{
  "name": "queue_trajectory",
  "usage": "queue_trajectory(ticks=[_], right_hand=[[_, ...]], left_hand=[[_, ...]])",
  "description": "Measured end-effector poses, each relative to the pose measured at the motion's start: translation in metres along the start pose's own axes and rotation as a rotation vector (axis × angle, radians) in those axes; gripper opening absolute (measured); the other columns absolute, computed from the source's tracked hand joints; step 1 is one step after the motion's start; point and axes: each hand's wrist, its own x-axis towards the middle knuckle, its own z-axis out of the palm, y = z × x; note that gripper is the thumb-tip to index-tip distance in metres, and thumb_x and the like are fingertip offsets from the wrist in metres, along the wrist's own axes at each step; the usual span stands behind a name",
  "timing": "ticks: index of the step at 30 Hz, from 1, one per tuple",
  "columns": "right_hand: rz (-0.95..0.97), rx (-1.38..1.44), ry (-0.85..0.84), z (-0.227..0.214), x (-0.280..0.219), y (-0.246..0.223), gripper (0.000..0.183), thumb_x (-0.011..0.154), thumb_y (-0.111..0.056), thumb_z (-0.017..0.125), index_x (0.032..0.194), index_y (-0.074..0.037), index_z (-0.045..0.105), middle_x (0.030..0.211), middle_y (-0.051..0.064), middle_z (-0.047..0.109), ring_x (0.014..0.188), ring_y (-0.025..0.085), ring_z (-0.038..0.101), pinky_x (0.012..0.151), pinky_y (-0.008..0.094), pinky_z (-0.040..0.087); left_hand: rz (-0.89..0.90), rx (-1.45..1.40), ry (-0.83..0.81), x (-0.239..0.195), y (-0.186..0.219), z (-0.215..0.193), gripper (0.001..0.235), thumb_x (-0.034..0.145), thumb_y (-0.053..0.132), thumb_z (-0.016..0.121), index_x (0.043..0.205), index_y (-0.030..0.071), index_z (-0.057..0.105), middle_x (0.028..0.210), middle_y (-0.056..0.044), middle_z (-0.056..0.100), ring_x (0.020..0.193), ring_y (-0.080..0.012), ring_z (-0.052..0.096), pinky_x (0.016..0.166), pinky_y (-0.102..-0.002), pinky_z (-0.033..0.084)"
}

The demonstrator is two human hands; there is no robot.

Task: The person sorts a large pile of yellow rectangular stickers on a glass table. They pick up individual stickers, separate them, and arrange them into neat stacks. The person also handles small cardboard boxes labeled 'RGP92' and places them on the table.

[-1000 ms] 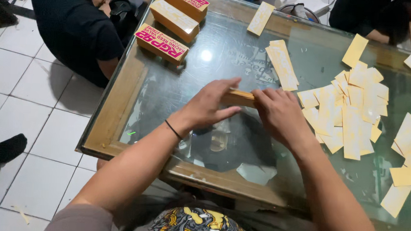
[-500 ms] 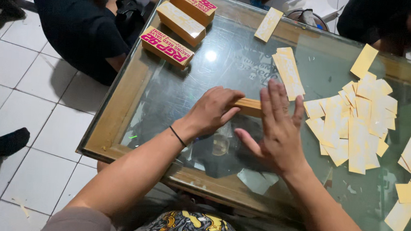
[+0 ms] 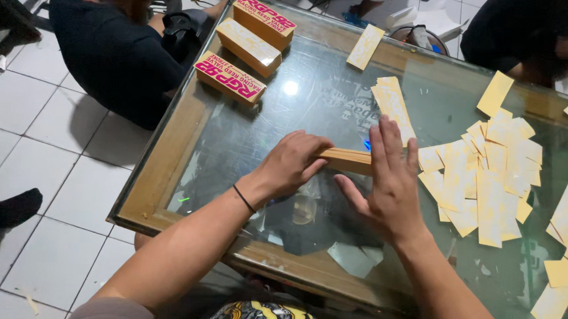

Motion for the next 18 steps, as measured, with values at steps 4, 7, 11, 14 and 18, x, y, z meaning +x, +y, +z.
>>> queue_trajectory(ticks=[4, 7, 11, 14, 18], right_hand=[[-0.1, -0.207, -0.196, 0.031, -0.022, 0.024, 0.099, 0.085, -0.076, 0.056, 0.159, -0.01, 0.044, 0.16, 0.011, 0.048, 0.152, 0.026, 0.04, 0.127, 0.052, 0.006], [-0.04, -0.134, -0.161, 0.043, -0.027, 0.043, 0.063, 0.09, -0.056, 0.063, 0.145, -0.027, 0.059, 0.129, -0.006, 0.064, 0.125, 0.012, 0.061, 0.115, 0.046, 0.029], [0.01, -0.118, -0.12, 0.056, -0.027, 0.048, 0.044, 0.09, -0.042, 0.069, 0.132, -0.034, 0.062, 0.108, -0.012, 0.066, 0.105, 0.01, 0.067, 0.096, 0.037, 0.037], [0.073, 0.074, 0.072, 0.043, -0.011, 0.025, 0.032, 0.09, -0.034, 0.075, 0.121, -0.03, 0.068, 0.1, -0.011, 0.067, 0.096, 0.011, 0.068, 0.089, 0.03, 0.038], [0.129, 0.278, 0.22, 0.038, 0.0, 0.0, 0.031, 0.088, -0.021, 0.08, 0.119, -0.022, 0.071, 0.099, -0.006, 0.071, 0.094, 0.015, 0.071, 0.088, 0.031, 0.04]], left_hand=[[-0.002, -0.004, -0.004, -0.001, 0.002, -0.001, 0.035, 0.097, 0.024, 0.067, 0.13, 0.014, 0.061, 0.107, -0.011, 0.072, 0.103, -0.0313, 0.07, 0.107, -0.047, 0.044], [0.042, 0.018, 0.011, -0.001, 0.002, -0.001, 0.034, 0.096, 0.024, 0.068, 0.128, 0.014, 0.062, 0.107, -0.011, 0.072, 0.103, -0.0325, 0.07, 0.105, -0.048, 0.046], [0.0, -0.1, 0.108, 0.001, 0.025, -0.012, 0.037, 0.095, 0.021, 0.071, 0.13, 0.013, 0.063, 0.108, -0.012, 0.072, 0.104, -0.032, 0.071, 0.1, -0.047, 0.052], [-0.184, -0.473, 0.318, 0.003, 0.053, -0.022, 0.061, 0.089, 0.026, 0.08, 0.139, 0.005, 0.052, 0.125, -0.018, 0.065, 0.119, -0.0346, 0.065, 0.103, -0.046, 0.055], [-0.35, -0.968, 0.344, 0.007, 0.065, 0.003, 0.085, 0.078, 0.033, 0.091, 0.141, -0.002, 0.047, 0.136, -0.019, 0.062, 0.135, -0.0362, 0.056, 0.112, -0.051, 0.049]])
